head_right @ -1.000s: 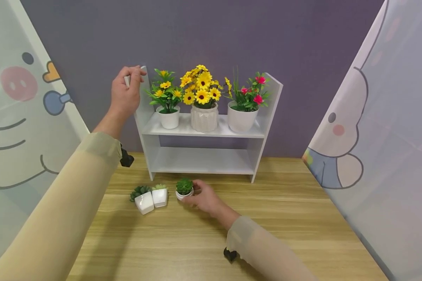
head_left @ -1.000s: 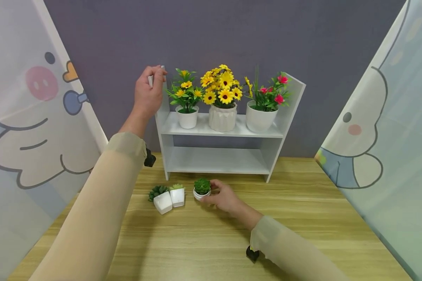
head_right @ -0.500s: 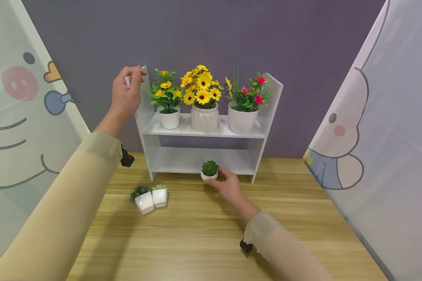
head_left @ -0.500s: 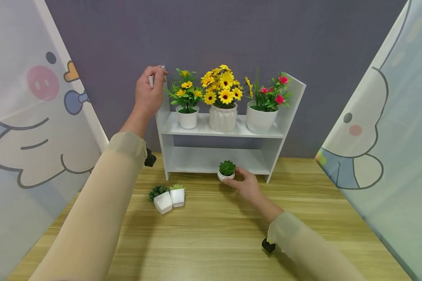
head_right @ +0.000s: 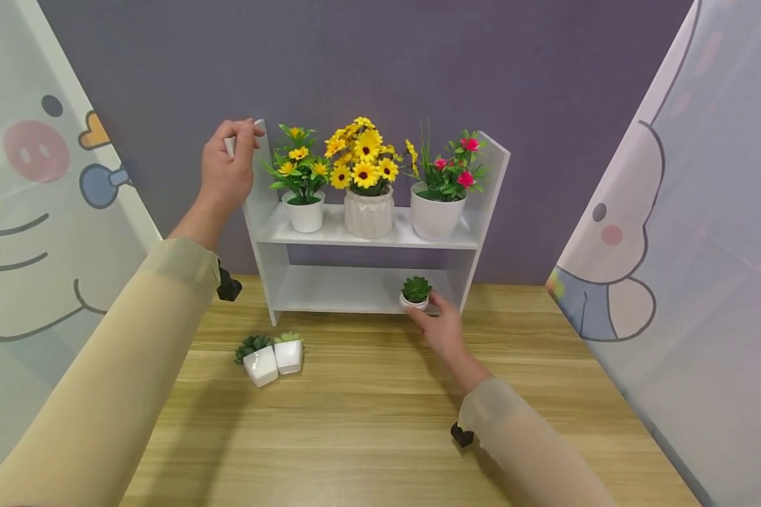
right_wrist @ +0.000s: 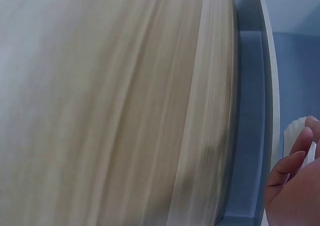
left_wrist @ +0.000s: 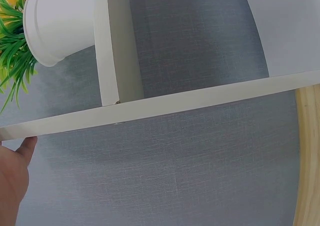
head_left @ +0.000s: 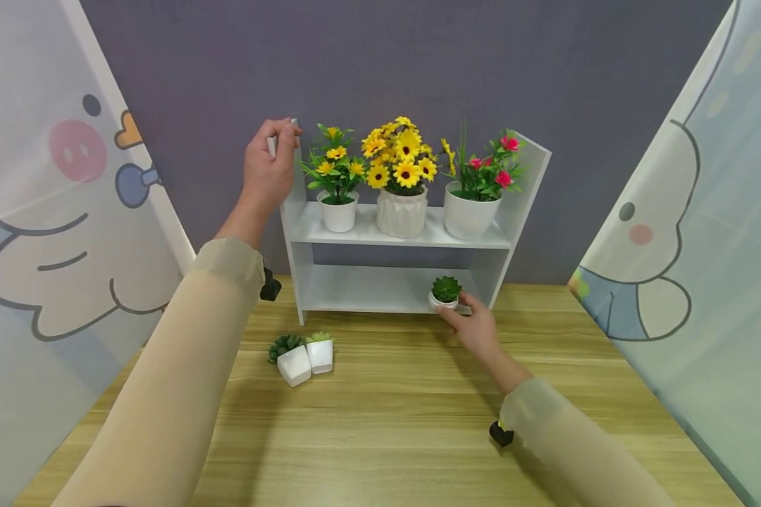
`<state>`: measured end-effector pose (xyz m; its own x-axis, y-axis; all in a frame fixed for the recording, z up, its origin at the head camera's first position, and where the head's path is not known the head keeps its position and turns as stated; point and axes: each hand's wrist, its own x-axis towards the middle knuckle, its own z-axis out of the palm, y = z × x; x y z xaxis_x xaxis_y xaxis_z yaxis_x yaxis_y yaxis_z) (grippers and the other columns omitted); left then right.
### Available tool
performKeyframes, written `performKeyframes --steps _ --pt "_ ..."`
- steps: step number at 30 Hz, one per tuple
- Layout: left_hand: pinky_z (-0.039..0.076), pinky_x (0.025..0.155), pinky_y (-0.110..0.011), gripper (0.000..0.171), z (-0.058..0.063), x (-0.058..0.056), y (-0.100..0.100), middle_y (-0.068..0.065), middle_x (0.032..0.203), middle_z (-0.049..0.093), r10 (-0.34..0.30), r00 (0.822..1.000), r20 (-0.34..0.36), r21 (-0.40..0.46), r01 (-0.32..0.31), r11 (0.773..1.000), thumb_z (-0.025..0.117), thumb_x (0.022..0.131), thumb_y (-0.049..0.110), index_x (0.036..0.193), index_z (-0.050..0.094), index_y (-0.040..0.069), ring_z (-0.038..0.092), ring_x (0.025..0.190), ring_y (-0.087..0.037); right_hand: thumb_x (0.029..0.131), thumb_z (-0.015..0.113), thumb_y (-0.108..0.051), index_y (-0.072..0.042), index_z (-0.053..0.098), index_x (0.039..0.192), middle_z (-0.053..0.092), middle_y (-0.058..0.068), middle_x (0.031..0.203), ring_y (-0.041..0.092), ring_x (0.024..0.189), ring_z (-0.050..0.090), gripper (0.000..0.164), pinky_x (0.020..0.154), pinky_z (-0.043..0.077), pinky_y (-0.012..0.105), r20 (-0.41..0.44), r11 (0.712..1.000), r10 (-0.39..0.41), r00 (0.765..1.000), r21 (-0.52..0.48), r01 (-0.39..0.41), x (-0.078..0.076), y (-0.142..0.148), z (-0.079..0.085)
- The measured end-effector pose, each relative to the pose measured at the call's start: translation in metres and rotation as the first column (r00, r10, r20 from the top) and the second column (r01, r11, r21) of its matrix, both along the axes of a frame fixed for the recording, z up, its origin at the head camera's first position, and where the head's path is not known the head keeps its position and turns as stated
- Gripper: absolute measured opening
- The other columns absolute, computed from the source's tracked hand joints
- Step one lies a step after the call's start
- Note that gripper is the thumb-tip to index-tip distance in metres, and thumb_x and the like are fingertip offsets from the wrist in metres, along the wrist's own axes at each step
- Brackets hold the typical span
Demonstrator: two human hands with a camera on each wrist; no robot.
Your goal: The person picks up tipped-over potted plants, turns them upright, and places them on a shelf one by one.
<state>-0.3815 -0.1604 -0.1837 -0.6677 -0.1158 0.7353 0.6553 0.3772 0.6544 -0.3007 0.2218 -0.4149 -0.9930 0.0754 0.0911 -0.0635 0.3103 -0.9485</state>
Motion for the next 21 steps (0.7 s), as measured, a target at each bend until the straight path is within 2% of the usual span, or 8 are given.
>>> performKeyframes --steps 8,13,17,21 --pt "0.044 0.126 -0.031 0.034 -0.001 -0.004 -0.003 -0.012 0.143 0.067 0.016 1.0 0.008 -0.018 -0.016 1.0 0.05 0.117 0.038 0.107 0.062 0.008 0.047 0.156 -0.006 0.102 0.08 -0.021 0.008 0.039 0.164 0.042 0.03 0.169 0.01 0.062 0.066 0.08 0.06 0.056 0.02 -0.036 0.997 -0.079 0.996 0.005 0.079 -0.004 0.008 -0.002" --pt "0.046 0.124 -0.032 0.038 -0.001 -0.004 -0.003 -0.013 0.138 0.067 0.02 1.0 0.006 -0.023 -0.019 1.0 0.049 0.117 0.038 0.113 0.062 0.003 0.048 0.156 -0.006 0.103 0.079 -0.021 0.007 0.043 0.162 0.045 0.03 0.167 0.011 0.062 0.066 0.075 0.058 0.053 0.019 -0.052 0.996 -0.091 0.994 0.019 0.092 -0.005 0.012 -0.003" --pt "0.046 0.125 -0.032 0.033 -0.002 -0.004 -0.003 -0.012 0.142 0.067 0.018 1.0 0.007 -0.02 -0.018 1.0 0.05 0.117 0.038 0.107 0.063 0.009 0.048 0.156 -0.006 0.103 0.079 -0.021 0.006 0.047 0.159 0.051 0.031 0.159 0.012 0.06 0.066 0.07 0.056 0.051 0.017 -0.062 0.993 -0.112 0.992 0.037 0.115 -0.005 0.012 -0.002" --pt "0.042 0.127 -0.03 0.029 -0.002 -0.005 -0.003 -0.012 0.145 0.066 0.013 1.0 0.005 -0.019 -0.013 1.0 0.05 0.117 0.038 0.1 0.061 0.017 0.047 0.157 -0.007 0.103 0.078 -0.022 0.007 0.043 0.16 0.052 0.033 0.155 0.009 0.057 0.065 0.073 0.055 0.053 0.018 -0.053 0.988 -0.147 0.988 0.036 0.149 -0.004 0.01 -0.002"
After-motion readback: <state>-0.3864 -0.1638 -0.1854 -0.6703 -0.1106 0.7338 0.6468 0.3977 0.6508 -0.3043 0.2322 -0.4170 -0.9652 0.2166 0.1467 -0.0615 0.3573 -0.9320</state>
